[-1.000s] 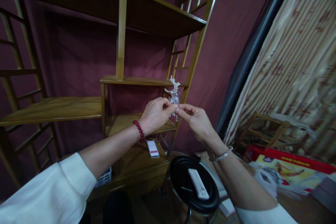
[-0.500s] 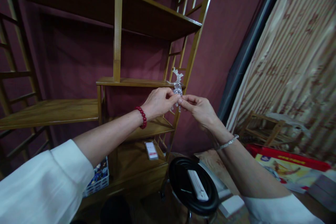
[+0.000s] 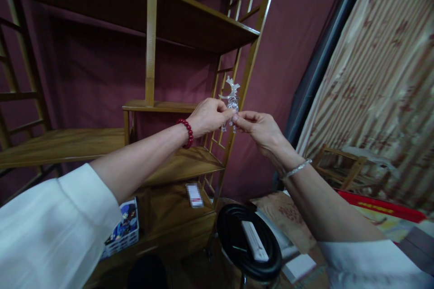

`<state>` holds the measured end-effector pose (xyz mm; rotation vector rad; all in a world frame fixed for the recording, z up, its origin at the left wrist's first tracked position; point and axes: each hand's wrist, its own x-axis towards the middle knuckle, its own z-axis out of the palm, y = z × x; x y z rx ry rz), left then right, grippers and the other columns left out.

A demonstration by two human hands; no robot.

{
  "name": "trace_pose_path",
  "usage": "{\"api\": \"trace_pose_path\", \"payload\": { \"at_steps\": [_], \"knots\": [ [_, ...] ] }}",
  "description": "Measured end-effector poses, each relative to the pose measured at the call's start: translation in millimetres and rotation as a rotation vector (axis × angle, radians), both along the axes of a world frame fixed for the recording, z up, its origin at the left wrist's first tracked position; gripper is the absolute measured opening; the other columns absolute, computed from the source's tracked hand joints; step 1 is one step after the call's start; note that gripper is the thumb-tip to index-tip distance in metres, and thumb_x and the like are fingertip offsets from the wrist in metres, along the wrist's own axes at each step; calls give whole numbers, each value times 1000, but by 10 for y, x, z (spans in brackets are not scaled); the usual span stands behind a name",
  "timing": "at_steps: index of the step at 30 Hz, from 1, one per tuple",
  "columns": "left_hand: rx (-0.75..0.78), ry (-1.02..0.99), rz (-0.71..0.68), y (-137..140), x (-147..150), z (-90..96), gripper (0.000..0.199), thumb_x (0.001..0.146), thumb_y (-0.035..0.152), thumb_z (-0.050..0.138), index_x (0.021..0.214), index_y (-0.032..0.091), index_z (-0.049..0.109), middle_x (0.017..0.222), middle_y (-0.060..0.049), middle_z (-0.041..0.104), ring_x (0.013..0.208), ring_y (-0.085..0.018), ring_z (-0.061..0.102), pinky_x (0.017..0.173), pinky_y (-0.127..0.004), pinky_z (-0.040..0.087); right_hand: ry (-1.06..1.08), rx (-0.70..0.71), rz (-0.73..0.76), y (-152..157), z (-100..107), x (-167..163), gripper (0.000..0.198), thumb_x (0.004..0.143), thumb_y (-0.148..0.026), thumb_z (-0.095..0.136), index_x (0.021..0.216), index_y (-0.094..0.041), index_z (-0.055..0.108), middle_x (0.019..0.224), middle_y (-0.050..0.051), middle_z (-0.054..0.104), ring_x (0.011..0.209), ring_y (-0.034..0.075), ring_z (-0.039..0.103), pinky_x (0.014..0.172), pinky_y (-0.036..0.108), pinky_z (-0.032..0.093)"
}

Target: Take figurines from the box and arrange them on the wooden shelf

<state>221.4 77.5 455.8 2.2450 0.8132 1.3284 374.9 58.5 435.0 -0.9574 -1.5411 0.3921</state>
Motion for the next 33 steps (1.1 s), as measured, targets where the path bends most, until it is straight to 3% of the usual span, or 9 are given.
{"api": "trace_pose_path", "payload": {
  "at_steps": [15,26,33],
  "knots": [
    [-283,-244,-48,-8,28,307,22,67,21,69,55,11,54,47,3,48,49,-5,46,53,-20,37,19,40,13,257,280,-34,33,56,-42,75,64,-12,63,57,1,59,50,8,49,49,22,41],
    [-286,-259,56,110,18,377,21,64,23,72,59,11,56,46,4,47,48,-5,47,52,-19,38,28,15,-25,461,377,-108,25,59,-33,75,58,-13,60,52,-1,56,48,8,49,48,22,41],
    [-271,-230,90,247,48,366,21,68,27,70,63,11,57,48,2,49,51,-7,49,54,-20,40,15,25,-55,590,386,-102,28,57,-37,75,60,-12,61,52,-1,56,47,8,48,47,22,39]
  ]
}}
